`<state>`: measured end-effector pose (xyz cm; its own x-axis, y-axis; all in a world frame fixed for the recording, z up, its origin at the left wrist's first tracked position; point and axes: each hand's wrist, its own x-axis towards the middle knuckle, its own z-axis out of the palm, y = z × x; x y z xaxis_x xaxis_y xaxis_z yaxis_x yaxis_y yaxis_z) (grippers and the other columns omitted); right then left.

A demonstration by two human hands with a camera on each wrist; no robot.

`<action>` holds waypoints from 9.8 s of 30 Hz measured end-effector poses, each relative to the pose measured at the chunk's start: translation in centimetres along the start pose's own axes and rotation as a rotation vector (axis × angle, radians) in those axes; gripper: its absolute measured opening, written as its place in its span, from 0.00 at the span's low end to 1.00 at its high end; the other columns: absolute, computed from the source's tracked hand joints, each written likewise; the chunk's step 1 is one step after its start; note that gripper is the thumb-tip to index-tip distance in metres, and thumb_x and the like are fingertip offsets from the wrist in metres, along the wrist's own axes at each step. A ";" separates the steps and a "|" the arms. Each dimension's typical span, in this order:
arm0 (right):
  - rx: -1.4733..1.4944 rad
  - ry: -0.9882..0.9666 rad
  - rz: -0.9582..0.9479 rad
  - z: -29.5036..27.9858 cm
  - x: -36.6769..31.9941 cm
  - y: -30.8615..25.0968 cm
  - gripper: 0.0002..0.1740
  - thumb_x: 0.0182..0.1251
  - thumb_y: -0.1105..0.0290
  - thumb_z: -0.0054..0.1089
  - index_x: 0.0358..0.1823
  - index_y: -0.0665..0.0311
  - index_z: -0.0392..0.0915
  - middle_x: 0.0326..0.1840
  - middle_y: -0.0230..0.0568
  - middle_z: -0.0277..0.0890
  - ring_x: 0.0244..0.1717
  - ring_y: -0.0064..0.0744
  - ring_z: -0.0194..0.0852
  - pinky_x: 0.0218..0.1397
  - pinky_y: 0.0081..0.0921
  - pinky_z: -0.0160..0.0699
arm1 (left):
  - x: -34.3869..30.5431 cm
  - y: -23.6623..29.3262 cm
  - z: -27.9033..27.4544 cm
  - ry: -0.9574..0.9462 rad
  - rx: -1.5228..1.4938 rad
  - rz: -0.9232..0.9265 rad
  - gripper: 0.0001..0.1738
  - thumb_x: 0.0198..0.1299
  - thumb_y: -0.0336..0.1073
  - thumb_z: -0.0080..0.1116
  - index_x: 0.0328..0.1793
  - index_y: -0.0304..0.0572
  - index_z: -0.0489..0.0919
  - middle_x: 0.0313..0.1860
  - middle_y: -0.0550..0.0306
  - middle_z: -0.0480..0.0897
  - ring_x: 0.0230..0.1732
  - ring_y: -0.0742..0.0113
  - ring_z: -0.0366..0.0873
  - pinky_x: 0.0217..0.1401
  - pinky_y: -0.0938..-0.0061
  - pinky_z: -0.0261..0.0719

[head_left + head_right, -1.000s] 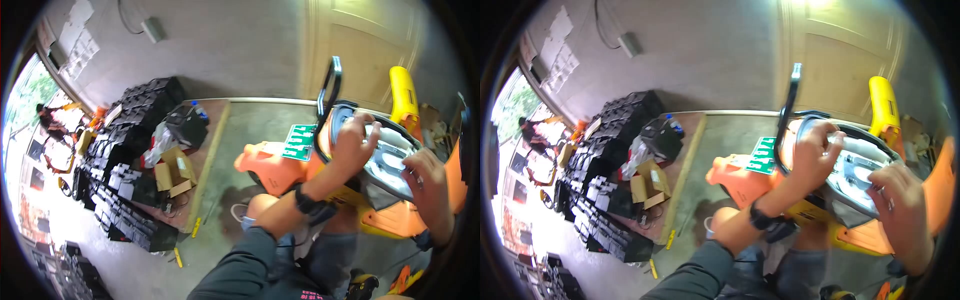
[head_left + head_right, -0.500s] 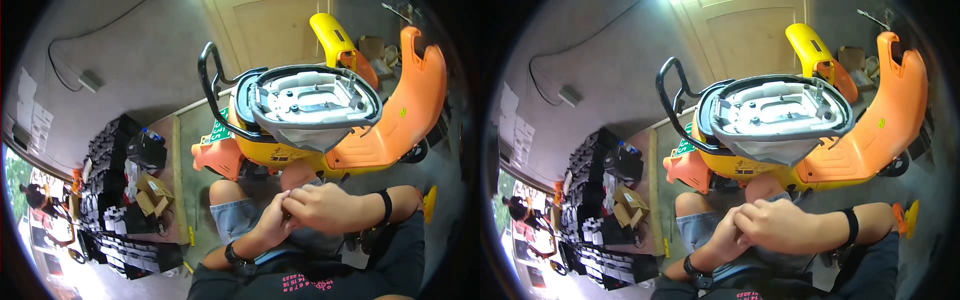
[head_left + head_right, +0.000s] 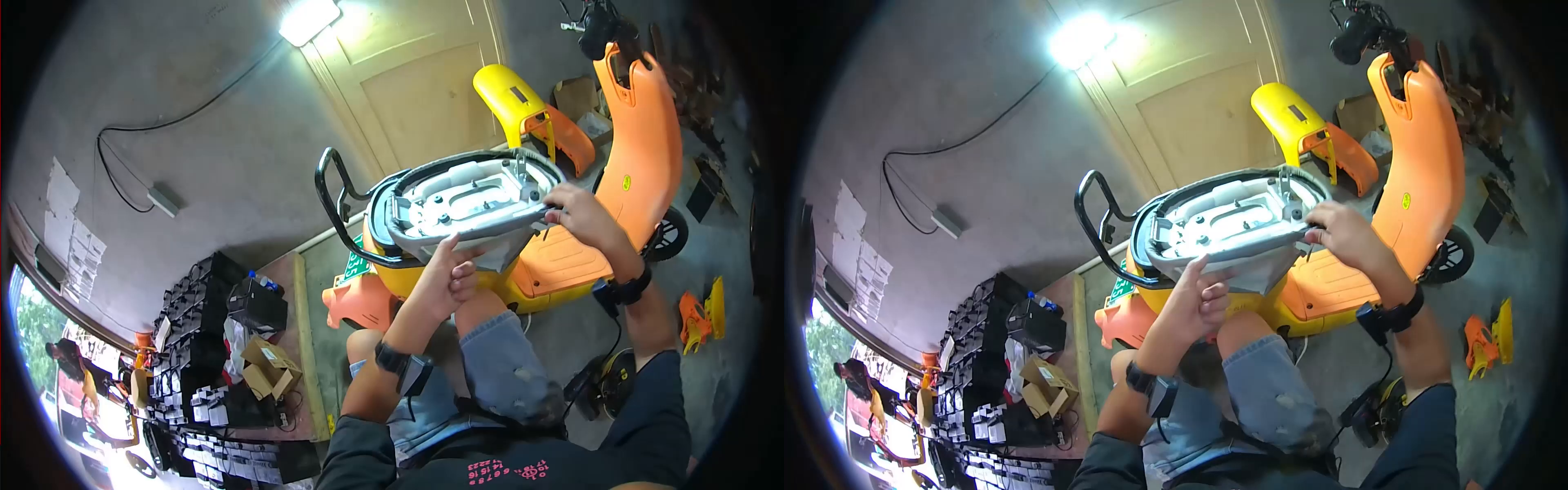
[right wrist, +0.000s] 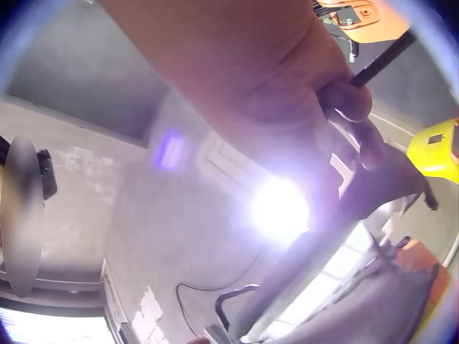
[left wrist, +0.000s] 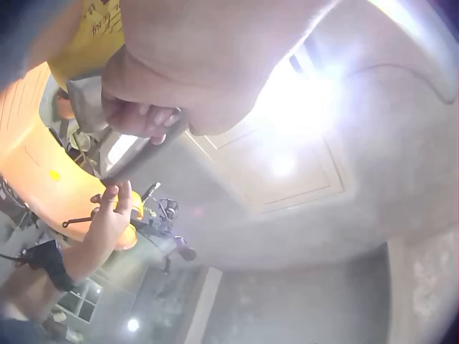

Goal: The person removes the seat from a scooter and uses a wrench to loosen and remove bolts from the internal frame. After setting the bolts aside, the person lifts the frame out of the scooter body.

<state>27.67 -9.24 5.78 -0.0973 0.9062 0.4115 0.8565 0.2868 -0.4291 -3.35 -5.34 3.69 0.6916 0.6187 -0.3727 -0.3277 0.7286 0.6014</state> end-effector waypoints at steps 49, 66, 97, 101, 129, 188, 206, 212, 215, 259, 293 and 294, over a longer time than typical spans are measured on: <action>0.037 0.192 -0.334 7.8 1.7 -10.1 0.17 0.64 0.73 0.67 0.55 0.56 0.80 0.55 0.40 0.81 0.50 0.49 0.84 0.49 0.38 0.87 | -4.8 9.9 -10.9 0.595 1.886 0.829 0.29 0.65 0.41 0.62 0.72 0.61 0.71 0.38 0.43 0.86 0.41 0.38 0.85 0.42 0.51 0.80; 0.231 0.189 -0.179 7.6 4.6 1.0 0.17 0.59 0.86 0.60 0.47 0.63 0.84 0.59 0.46 0.83 0.57 0.48 0.83 0.61 0.32 0.82 | -2.0 -1.6 -0.5 0.829 2.067 1.085 0.27 0.62 0.52 0.66 0.54 0.34 0.82 0.22 0.55 0.85 0.24 0.59 0.86 0.25 0.66 0.80; 1.097 -0.238 -0.138 6.9 -0.2 -12.6 0.23 0.82 0.57 0.51 0.65 0.70 0.76 0.44 0.37 0.84 0.44 0.21 0.80 0.50 0.24 0.79 | -4.2 -1.0 0.9 -0.090 1.044 0.368 0.12 0.74 0.35 0.48 0.47 0.32 0.78 0.34 0.56 0.82 0.36 0.63 0.81 0.39 0.69 0.77; 1.020 -0.269 0.019 6.9 0.6 -12.0 0.18 0.81 0.59 0.52 0.53 0.69 0.82 0.37 0.35 0.83 0.42 0.20 0.80 0.44 0.23 0.79 | -3.3 1.0 1.8 -0.024 1.426 0.528 0.16 0.73 0.36 0.49 0.38 0.30 0.80 0.32 0.42 0.82 0.34 0.58 0.81 0.39 0.65 0.77; 0.827 0.279 0.237 9.2 0.2 -10.3 0.19 0.84 0.58 0.47 0.54 0.67 0.79 0.31 0.29 0.73 0.24 0.14 0.69 0.27 0.13 0.64 | 4.4 7.5 -4.8 0.547 1.145 1.690 0.12 0.65 0.33 0.61 0.28 0.39 0.76 0.19 0.51 0.75 0.19 0.51 0.75 0.23 0.61 0.70; -0.517 -0.841 -0.020 8.0 16.0 -11.6 0.27 0.78 0.59 0.50 0.73 0.63 0.71 0.59 0.62 0.79 0.60 0.56 0.79 0.65 0.45 0.75 | 3.4 2.5 -2.6 0.169 1.969 1.573 0.20 0.54 0.54 0.70 0.35 0.46 0.80 0.33 0.61 0.77 0.38 0.64 0.79 0.40 0.68 0.75; -0.772 -0.817 -0.460 6.1 20.3 -5.1 0.23 0.72 0.69 0.53 0.68 0.57 0.72 0.41 0.49 0.86 0.45 0.52 0.87 0.48 0.43 0.86 | 3.8 1.9 -3.0 0.142 2.080 1.509 0.16 0.61 0.51 0.64 0.34 0.49 0.77 0.25 0.63 0.79 0.29 0.64 0.83 0.32 0.69 0.77; -0.938 -0.760 -0.415 8.3 23.8 -4.3 0.09 0.66 0.65 0.62 0.43 0.59 0.84 0.43 0.46 0.86 0.50 0.51 0.86 0.54 0.45 0.84 | 3.0 1.9 -3.3 -0.001 2.131 1.442 0.17 0.62 0.52 0.62 0.37 0.48 0.78 0.27 0.63 0.79 0.32 0.64 0.82 0.34 0.67 0.76; -0.987 -0.707 -0.440 9.5 25.7 -5.2 0.08 0.63 0.65 0.64 0.41 0.58 0.85 0.42 0.44 0.86 0.50 0.48 0.86 0.54 0.43 0.83 | 3.5 2.3 -3.1 0.039 1.966 1.506 0.17 0.61 0.52 0.63 0.35 0.48 0.77 0.26 0.63 0.79 0.30 0.63 0.82 0.32 0.68 0.75; -0.379 -0.493 -0.046 15.8 28.8 -8.3 0.32 0.65 0.51 0.71 0.65 0.59 0.76 0.53 0.41 0.86 0.60 0.46 0.82 0.61 0.52 0.68 | 4.2 2.3 -2.8 0.033 2.045 1.526 0.07 0.58 0.39 0.61 0.33 0.47 0.77 0.25 0.62 0.80 0.28 0.65 0.83 0.32 0.69 0.76; -0.515 -0.536 -0.406 4.3 12.8 -14.5 0.15 0.63 0.72 0.60 0.51 0.65 0.84 0.32 0.52 0.84 0.34 0.51 0.85 0.43 0.41 0.84 | 4.2 2.3 -3.0 0.076 2.009 1.517 0.17 0.61 0.52 0.63 0.34 0.46 0.82 0.25 0.60 0.82 0.27 0.63 0.83 0.31 0.67 0.79; -0.525 -0.542 -0.306 4.0 12.7 -13.5 0.16 0.63 0.73 0.59 0.52 0.67 0.84 0.33 0.53 0.84 0.34 0.52 0.85 0.42 0.41 0.84 | 4.1 2.3 -2.9 0.079 1.979 1.533 0.18 0.61 0.53 0.63 0.33 0.47 0.81 0.25 0.60 0.82 0.28 0.63 0.84 0.32 0.67 0.79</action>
<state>12.83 -0.37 13.65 -0.4820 0.8745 -0.0543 0.8653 0.4849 0.1274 -3.16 -0.28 1.49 0.6386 0.2463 0.7291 0.3668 -0.9303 -0.0070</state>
